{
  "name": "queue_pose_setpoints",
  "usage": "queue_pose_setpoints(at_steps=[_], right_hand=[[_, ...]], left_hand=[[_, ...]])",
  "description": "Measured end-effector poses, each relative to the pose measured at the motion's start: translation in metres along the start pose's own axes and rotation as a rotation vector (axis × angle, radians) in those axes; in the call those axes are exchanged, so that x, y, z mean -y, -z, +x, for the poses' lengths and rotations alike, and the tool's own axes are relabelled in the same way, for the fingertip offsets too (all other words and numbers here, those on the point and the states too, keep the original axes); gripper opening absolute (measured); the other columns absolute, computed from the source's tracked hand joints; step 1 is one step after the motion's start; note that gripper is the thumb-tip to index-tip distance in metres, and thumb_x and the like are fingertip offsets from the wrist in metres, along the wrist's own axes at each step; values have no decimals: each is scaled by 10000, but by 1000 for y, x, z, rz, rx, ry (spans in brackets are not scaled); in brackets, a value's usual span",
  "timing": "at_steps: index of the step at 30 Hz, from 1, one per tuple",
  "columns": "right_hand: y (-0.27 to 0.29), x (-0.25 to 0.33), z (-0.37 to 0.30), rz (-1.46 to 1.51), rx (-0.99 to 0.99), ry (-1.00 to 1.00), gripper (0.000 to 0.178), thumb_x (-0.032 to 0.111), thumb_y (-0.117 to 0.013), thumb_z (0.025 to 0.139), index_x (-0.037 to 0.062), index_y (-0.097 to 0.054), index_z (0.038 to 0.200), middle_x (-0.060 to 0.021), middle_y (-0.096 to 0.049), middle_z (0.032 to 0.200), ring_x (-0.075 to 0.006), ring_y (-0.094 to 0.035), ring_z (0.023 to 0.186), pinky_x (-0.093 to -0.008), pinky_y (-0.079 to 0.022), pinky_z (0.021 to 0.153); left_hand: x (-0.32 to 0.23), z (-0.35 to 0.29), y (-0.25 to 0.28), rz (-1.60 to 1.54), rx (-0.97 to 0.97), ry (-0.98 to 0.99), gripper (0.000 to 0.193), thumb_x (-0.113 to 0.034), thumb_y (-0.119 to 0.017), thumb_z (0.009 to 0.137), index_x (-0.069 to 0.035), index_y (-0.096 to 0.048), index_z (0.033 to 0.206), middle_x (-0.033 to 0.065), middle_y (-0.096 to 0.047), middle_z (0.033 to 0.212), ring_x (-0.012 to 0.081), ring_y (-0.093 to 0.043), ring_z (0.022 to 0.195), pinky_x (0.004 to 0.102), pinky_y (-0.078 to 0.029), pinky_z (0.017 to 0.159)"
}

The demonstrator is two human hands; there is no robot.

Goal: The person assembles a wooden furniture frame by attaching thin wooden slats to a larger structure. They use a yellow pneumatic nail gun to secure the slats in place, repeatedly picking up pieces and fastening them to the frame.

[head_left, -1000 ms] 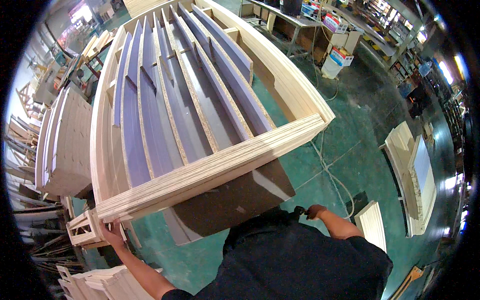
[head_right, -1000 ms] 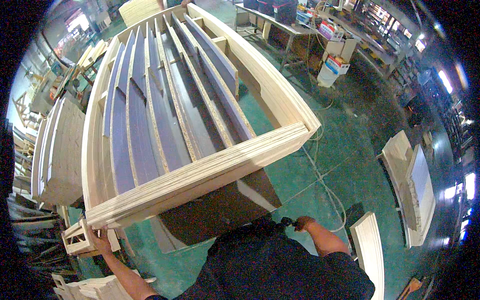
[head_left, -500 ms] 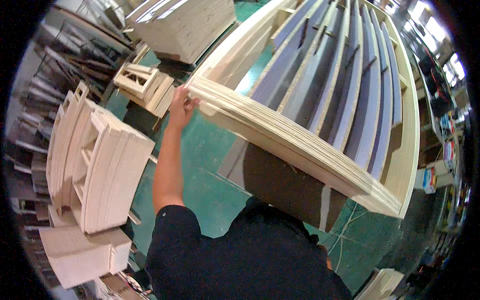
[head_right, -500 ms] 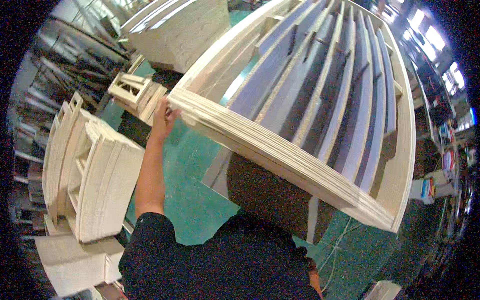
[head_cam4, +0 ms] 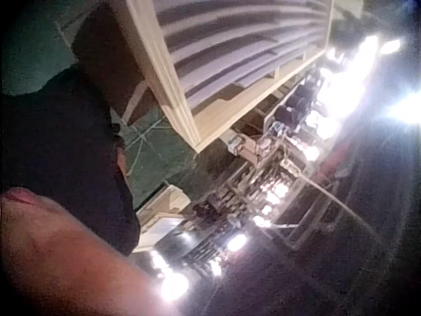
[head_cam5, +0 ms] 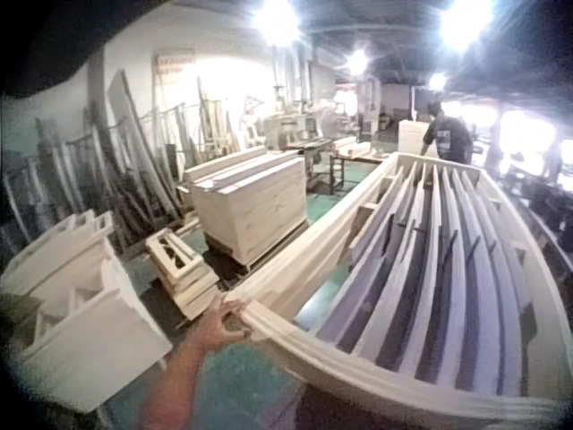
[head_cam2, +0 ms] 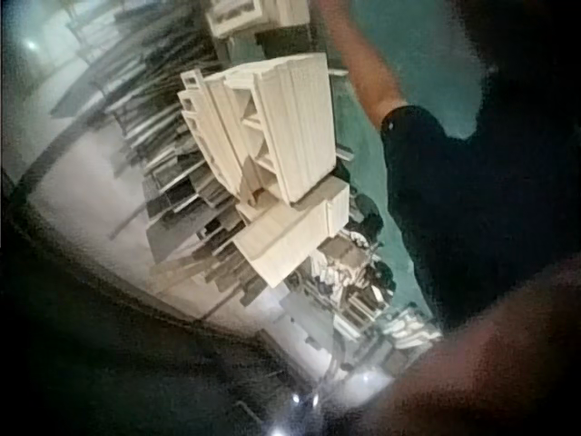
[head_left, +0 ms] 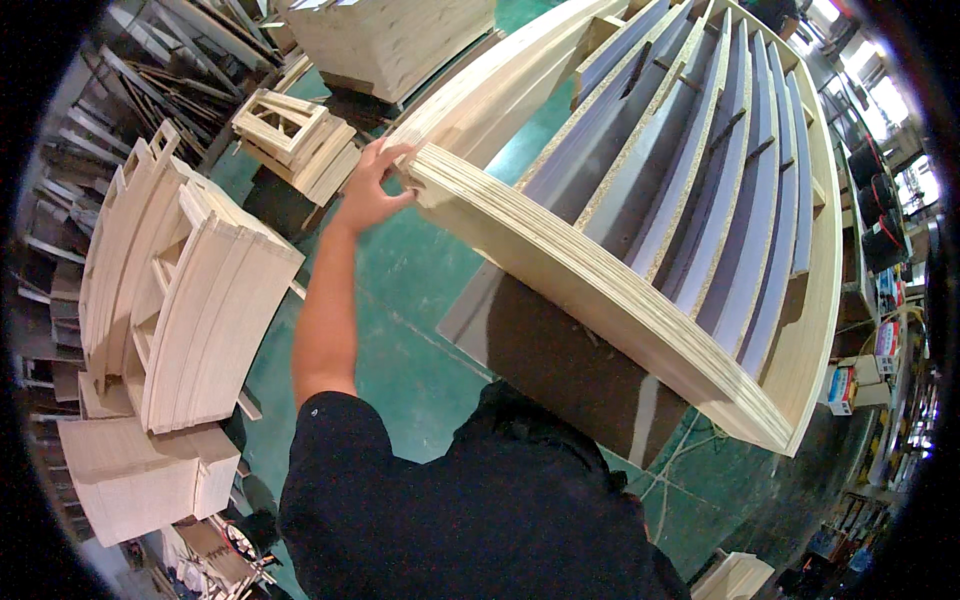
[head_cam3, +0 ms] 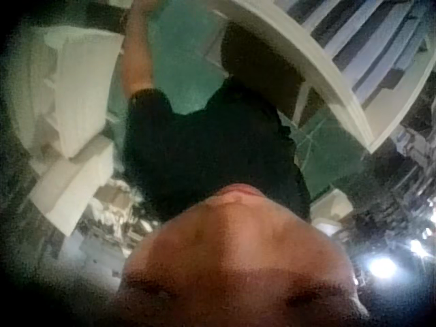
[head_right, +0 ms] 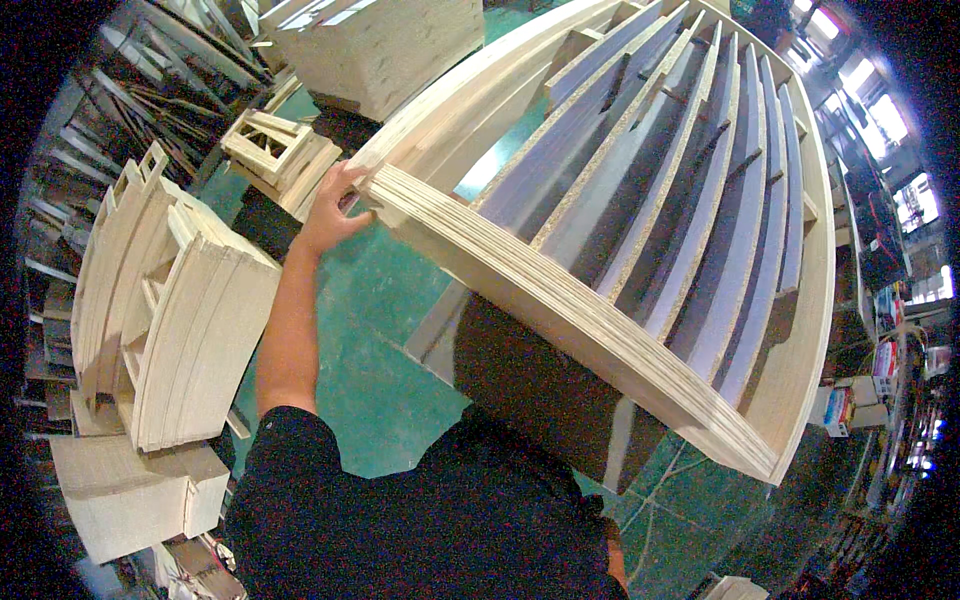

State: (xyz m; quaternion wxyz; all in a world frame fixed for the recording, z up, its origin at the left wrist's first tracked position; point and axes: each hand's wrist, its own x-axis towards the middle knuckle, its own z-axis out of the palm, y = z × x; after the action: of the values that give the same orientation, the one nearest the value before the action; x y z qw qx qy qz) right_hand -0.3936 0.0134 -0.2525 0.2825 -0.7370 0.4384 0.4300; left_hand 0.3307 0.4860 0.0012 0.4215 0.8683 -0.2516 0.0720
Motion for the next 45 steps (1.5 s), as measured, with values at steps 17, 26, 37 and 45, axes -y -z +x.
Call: queue_pose_setpoints(at_steps=[17, 26, 37, 45], right_hand=[[-34, -2, -31, 430, -545, -12, 532, 442, -757, 795, 89, -640, 1176, -169, -719, 1066, -378, -684, 1037, -484, -543, 860], [33, -55, -85, 1296, -694, 38, 443, 292, -826, 786, 12, -648, 1079, -106, -726, 974, -210, -684, 864, -366, -551, 779], [287, -42, -91, 1790, -944, 551, 276, 218, -784, 876, 35, -667, 1047, -30, -692, 885, -109, -620, 757, -278, -506, 707], [323, -23, -100, 1744, -931, 933, 494, 152, -855, 797, 34, -579, 1190, -50, -658, 1078, -139, -626, 973, -306, -521, 872]], left_hand=[[21, 10, 5, 230, 117, -104, 740, -320, -792, 857, -29, -466, 1454, 177, -481, 1455, 325, -437, 1368, 466, -336, 1152], [-312, 4, -185, 233, 384, -633, 549, -169, -749, 830, -38, -565, 1330, 191, -483, 1473, 364, -428, 1393, 503, -318, 1165], [-549, -136, -434, 265, 981, -976, 818, -180, -851, 734, -272, -479, 1457, 157, -568, 1290, 358, -617, 1130, 453, -553, 876], [-560, -142, -450, 248, 890, -952, 717, -150, -841, 728, -276, -568, 1379, 147, -598, 1206, 343, -655, 1025, 445, -567, 815]])
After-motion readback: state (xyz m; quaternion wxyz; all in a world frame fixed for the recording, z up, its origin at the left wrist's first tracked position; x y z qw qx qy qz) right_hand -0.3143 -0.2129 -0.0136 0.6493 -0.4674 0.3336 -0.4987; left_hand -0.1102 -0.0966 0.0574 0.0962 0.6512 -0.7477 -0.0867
